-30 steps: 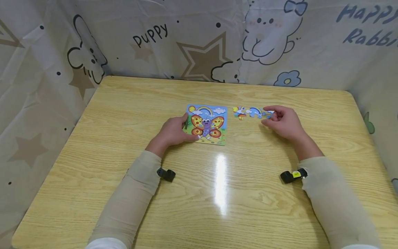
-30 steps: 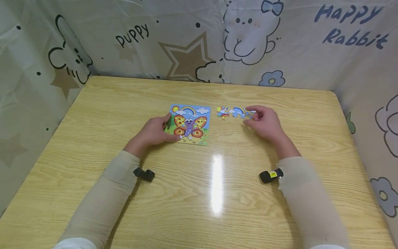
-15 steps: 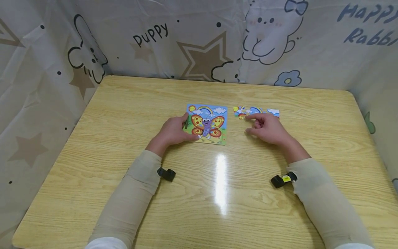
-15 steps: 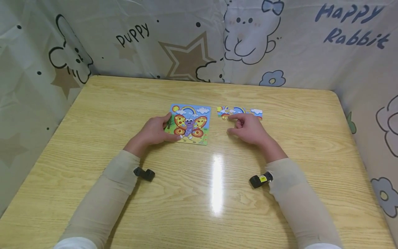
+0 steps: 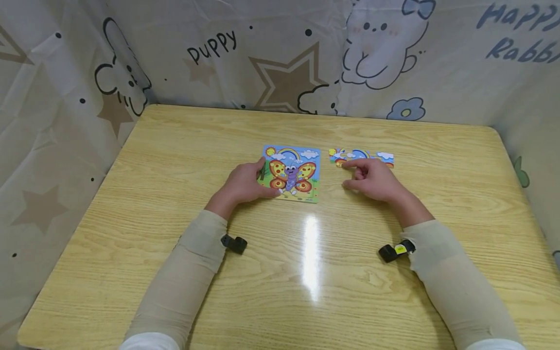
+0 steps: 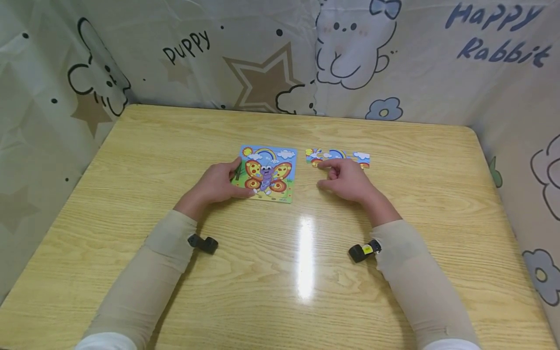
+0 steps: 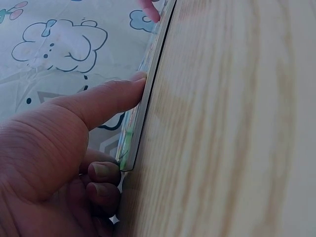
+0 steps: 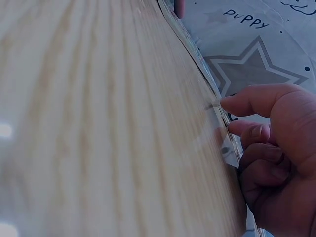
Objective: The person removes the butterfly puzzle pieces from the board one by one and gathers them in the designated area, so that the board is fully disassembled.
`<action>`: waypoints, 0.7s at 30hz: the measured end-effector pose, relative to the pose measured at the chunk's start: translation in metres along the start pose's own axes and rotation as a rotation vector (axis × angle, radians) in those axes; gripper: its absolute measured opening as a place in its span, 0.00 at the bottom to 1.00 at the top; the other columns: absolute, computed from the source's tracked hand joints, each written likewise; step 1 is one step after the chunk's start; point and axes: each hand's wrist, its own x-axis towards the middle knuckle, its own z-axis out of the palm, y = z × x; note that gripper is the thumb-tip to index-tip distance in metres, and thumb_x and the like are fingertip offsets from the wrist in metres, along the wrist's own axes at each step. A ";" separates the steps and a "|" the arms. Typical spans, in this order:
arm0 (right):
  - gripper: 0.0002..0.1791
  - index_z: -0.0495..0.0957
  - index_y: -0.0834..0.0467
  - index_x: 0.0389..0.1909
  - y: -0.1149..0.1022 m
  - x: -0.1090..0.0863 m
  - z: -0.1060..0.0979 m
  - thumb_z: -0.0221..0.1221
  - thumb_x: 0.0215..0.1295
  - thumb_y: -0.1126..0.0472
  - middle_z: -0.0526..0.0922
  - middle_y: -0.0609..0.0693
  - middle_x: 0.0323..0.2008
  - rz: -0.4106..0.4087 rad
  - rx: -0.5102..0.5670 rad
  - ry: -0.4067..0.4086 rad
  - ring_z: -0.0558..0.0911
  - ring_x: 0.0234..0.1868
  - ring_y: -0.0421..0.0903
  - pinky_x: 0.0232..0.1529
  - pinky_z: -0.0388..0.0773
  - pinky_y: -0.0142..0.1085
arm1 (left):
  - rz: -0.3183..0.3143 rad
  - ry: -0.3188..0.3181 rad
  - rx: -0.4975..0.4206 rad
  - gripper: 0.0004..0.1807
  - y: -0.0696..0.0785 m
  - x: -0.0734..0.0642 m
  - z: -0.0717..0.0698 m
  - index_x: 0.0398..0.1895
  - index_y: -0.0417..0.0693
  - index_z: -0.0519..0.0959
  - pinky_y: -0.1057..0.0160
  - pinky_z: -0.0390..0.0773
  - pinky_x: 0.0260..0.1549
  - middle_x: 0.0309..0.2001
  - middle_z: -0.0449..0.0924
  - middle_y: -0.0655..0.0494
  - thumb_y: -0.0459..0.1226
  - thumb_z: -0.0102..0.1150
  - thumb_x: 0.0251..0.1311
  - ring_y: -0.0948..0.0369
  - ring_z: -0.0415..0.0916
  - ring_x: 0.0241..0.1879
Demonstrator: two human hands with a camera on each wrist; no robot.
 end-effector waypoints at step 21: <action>0.23 0.81 0.62 0.57 -0.030 0.013 0.025 0.69 0.61 0.62 0.66 0.51 0.21 -0.048 0.118 0.079 0.64 0.23 0.47 0.37 0.64 0.42 | 0.009 -0.005 -0.009 0.60 -0.002 0.001 0.001 0.79 0.40 0.50 0.53 0.61 0.67 0.73 0.60 0.42 0.55 0.75 0.51 0.48 0.57 0.71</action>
